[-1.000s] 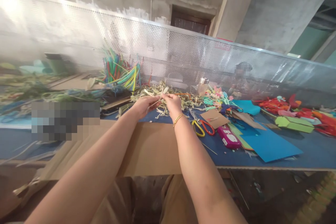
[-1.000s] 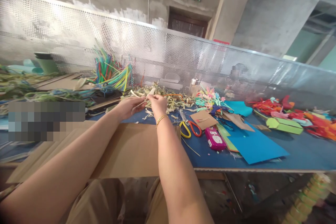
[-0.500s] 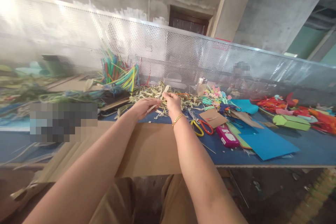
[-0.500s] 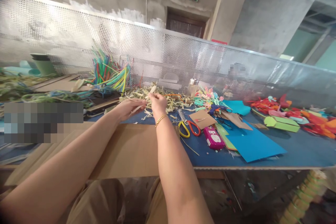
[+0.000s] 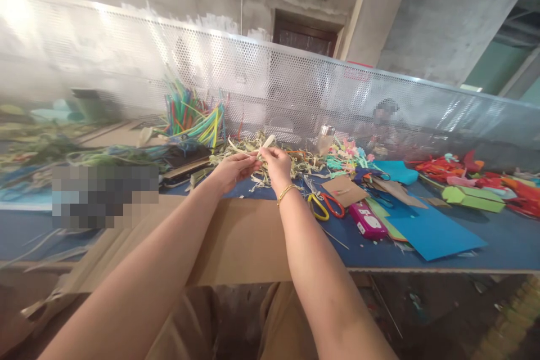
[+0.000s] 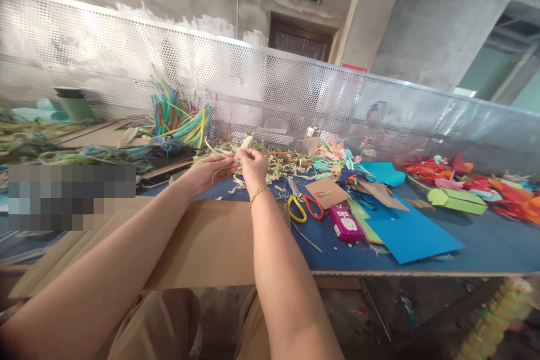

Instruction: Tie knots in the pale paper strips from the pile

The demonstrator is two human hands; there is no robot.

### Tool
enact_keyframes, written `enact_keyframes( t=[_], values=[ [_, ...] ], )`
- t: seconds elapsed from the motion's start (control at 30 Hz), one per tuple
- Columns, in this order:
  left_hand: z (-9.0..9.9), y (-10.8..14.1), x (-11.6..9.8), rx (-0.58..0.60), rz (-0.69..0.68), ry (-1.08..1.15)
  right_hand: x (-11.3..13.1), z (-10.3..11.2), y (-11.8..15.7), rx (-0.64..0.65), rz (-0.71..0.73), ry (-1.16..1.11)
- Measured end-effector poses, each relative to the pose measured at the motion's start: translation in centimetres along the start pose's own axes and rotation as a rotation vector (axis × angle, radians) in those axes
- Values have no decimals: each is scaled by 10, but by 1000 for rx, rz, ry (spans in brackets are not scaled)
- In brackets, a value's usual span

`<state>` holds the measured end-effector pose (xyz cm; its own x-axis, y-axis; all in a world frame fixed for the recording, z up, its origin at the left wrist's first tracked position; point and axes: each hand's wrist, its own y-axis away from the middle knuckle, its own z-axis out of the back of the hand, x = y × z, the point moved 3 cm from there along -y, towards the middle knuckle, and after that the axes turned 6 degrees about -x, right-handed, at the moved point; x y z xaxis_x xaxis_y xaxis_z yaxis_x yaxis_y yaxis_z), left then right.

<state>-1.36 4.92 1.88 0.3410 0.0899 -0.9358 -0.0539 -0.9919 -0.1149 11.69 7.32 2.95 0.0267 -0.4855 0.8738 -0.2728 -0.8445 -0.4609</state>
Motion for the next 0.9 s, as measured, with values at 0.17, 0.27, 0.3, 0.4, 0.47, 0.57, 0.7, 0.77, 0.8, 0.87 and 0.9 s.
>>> enact_keyframes(
  t=[0.17,0.27,0.3,0.4,0.47,0.57,0.7,0.77,0.8,0.87,0.9],
  values=[
    [2,-2,0,-48,-38,-57,-5,-1,-1,83,20,61],
    [0,-1,-3,-75,-80,-90,-9,-2,-2,72,39,104],
    [0,0,-4,-79,-85,-98,-11,-2,-2,63,43,113],
    [-2,1,-5,-84,-98,-136,-13,-4,0,13,45,144],
    [-2,1,-5,-82,-113,-154,-13,-3,1,-22,55,171],
    [0,0,-3,-68,-132,-174,-8,1,0,-8,67,216],
    [4,-3,0,-65,-112,-106,10,15,-3,-97,157,387],
    [5,-4,1,-67,-97,-67,23,21,0,-192,278,489],
    [5,-4,1,-65,-101,-67,29,21,2,-195,342,540],
    [5,-3,0,-56,-141,-132,36,17,8,-140,432,633],
    [4,-3,-1,-49,-172,-193,38,14,11,-96,460,675]
  ],
)
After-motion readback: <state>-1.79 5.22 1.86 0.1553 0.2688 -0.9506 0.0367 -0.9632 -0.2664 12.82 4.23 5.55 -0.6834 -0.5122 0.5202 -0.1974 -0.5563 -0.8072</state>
